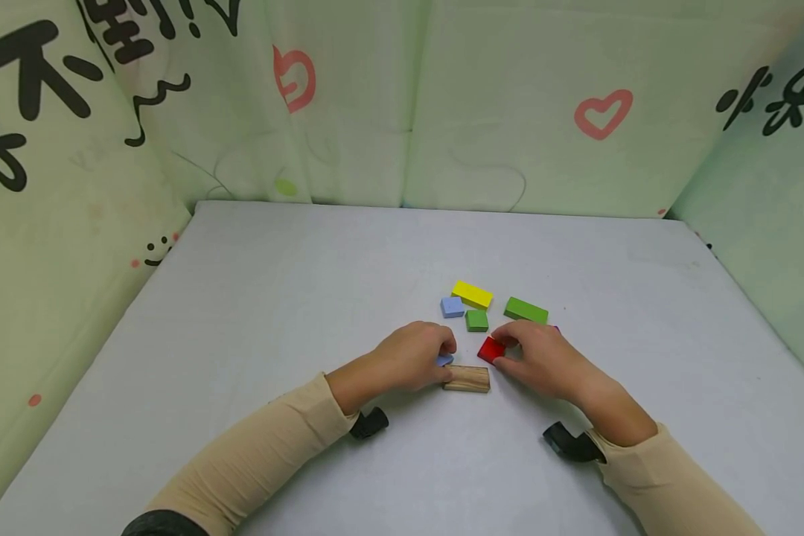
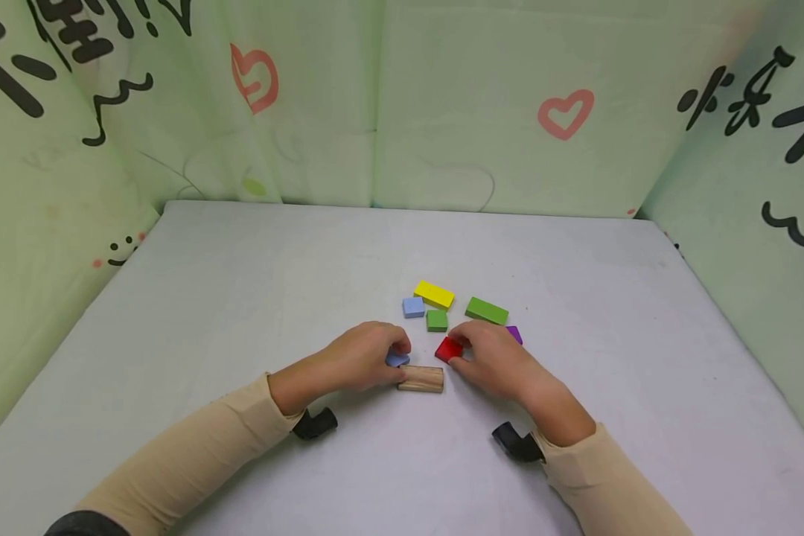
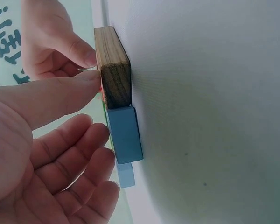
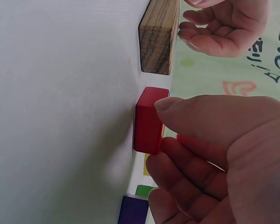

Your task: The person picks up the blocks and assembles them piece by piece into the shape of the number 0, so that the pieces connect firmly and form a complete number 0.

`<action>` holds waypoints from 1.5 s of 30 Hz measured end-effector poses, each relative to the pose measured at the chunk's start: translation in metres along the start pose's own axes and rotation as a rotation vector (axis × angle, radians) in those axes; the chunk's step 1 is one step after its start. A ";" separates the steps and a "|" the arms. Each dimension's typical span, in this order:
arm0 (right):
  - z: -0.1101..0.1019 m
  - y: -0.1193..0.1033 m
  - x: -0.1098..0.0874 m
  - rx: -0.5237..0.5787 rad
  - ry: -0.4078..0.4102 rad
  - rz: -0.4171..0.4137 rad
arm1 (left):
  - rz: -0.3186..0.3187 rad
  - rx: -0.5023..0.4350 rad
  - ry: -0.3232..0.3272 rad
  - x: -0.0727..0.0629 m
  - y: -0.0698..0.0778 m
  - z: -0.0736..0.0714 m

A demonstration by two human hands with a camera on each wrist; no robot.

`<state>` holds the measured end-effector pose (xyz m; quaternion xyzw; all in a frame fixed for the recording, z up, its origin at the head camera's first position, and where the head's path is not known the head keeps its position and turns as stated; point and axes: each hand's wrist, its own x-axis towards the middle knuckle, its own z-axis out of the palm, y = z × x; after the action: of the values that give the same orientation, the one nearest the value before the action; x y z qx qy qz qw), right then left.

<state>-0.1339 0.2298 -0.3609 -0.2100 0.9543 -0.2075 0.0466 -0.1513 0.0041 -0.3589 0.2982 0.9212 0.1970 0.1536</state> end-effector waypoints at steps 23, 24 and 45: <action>0.001 0.000 -0.006 0.027 -0.031 0.010 | 0.002 -0.008 0.002 0.000 0.000 0.000; 0.001 0.000 -0.007 0.028 -0.031 0.008 | 0.001 -0.009 0.002 0.000 0.000 0.000; 0.001 -0.002 -0.009 0.022 -0.021 -0.021 | -0.007 0.011 -0.003 0.001 0.000 0.001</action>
<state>-0.1249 0.2310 -0.3609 -0.2219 0.9491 -0.2164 0.0569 -0.1522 0.0051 -0.3597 0.2960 0.9231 0.1912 0.1542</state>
